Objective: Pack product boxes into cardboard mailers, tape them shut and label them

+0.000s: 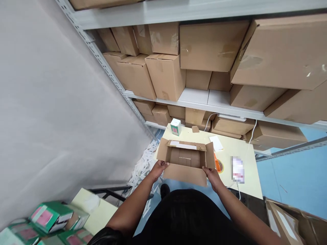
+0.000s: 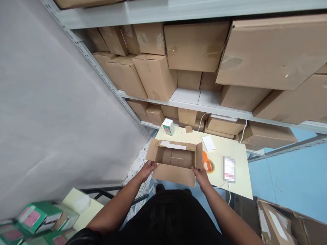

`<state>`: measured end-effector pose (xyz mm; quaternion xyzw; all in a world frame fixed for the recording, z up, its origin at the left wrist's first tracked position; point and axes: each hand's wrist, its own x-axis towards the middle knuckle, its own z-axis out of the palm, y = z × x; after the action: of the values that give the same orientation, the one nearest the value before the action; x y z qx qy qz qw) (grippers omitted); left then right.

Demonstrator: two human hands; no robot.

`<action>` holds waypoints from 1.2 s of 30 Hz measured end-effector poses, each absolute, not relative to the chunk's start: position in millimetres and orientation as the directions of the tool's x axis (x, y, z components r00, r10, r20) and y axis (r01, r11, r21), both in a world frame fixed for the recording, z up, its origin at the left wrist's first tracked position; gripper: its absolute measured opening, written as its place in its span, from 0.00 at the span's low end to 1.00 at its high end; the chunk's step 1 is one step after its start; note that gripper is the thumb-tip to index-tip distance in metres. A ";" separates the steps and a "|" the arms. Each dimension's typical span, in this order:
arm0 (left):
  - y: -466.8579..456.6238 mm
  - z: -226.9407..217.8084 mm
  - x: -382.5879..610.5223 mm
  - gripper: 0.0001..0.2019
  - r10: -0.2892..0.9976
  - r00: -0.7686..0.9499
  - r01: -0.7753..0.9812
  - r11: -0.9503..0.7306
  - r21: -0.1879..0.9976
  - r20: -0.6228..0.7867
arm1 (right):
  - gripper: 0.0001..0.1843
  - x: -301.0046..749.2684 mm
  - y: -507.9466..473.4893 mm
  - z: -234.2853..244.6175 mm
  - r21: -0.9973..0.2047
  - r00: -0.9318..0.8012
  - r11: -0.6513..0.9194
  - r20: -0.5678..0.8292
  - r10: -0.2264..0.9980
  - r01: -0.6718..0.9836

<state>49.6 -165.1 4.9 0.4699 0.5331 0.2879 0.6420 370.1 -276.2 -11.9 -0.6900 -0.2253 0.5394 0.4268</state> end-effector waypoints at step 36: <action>-554.8 124.5 -200.3 0.27 0.838 -0.500 0.233 -0.114 0.966 0.220 | 0.33 83.3 -344.6 152.9 -0.447 -0.163 0.008 -0.309 0.937 0.895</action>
<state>-200.3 -554.8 124.5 0.4335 0.6172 0.6076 0.2489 83.3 -344.6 152.9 -0.6457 -0.7091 0.2807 0.0375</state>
